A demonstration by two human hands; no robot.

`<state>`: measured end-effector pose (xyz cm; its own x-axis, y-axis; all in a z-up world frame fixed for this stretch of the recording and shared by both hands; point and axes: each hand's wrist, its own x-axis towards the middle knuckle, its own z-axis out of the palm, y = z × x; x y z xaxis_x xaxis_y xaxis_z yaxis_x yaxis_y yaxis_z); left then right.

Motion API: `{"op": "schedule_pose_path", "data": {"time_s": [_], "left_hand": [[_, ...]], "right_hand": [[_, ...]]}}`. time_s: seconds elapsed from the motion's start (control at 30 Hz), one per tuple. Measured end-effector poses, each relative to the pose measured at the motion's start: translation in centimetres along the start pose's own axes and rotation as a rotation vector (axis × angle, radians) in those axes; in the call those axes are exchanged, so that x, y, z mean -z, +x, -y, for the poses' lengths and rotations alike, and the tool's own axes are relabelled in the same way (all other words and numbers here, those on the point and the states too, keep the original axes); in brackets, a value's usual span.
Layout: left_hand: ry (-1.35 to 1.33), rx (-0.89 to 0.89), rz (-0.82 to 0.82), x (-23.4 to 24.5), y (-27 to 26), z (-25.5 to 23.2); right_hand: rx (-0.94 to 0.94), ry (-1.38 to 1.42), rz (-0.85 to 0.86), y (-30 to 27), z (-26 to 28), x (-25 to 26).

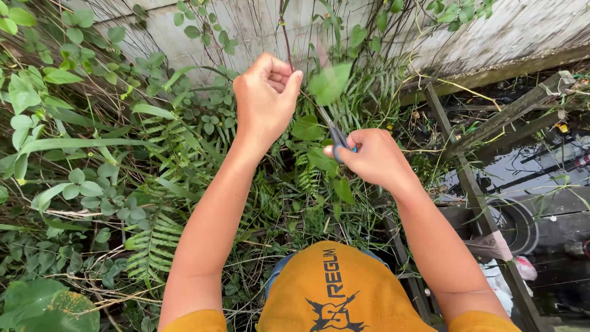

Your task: Trimming overgrown plants and vines using scissors in a backyard garden.

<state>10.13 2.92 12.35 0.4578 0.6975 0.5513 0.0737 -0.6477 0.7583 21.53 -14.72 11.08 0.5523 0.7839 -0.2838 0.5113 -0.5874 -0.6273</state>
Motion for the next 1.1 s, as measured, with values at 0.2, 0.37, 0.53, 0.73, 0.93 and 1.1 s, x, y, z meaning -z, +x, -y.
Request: {"op": "schedule_pose_path", "data": {"time_s": [0.2, 0.37, 0.53, 0.73, 0.93, 1.1], "left_hand": [[-0.027, 0.122, -0.005, 0.5, 0.6, 0.7], [-0.278, 0.216, -0.01, 2.6, 1.1, -0.6], [-0.387, 0.217, -0.052, 3.1, 1.0, -1.6], [-0.637, 0.271, -0.108, 3.0, 0.8, -0.3], [-0.904, 0.436, -0.079, 4.7, 0.7, 1.3], [-0.788, 0.365, 0.014, 6.2, 0.6, 3.2]], "right_hand": [[0.026, 0.161, -0.084, 1.0, -3.0, -1.3], [0.121, 0.37, -0.081, 0.2, -7.1, -3.3], [0.171, 0.549, -0.012, -1.3, -8.5, -5.0], [0.197, 0.604, 0.058, -1.4, -9.5, -4.5], [0.239, 0.615, 0.29, -0.4, -10.1, -4.5], [0.2, 0.578, 0.314, 0.5, -7.8, -4.5]]}}
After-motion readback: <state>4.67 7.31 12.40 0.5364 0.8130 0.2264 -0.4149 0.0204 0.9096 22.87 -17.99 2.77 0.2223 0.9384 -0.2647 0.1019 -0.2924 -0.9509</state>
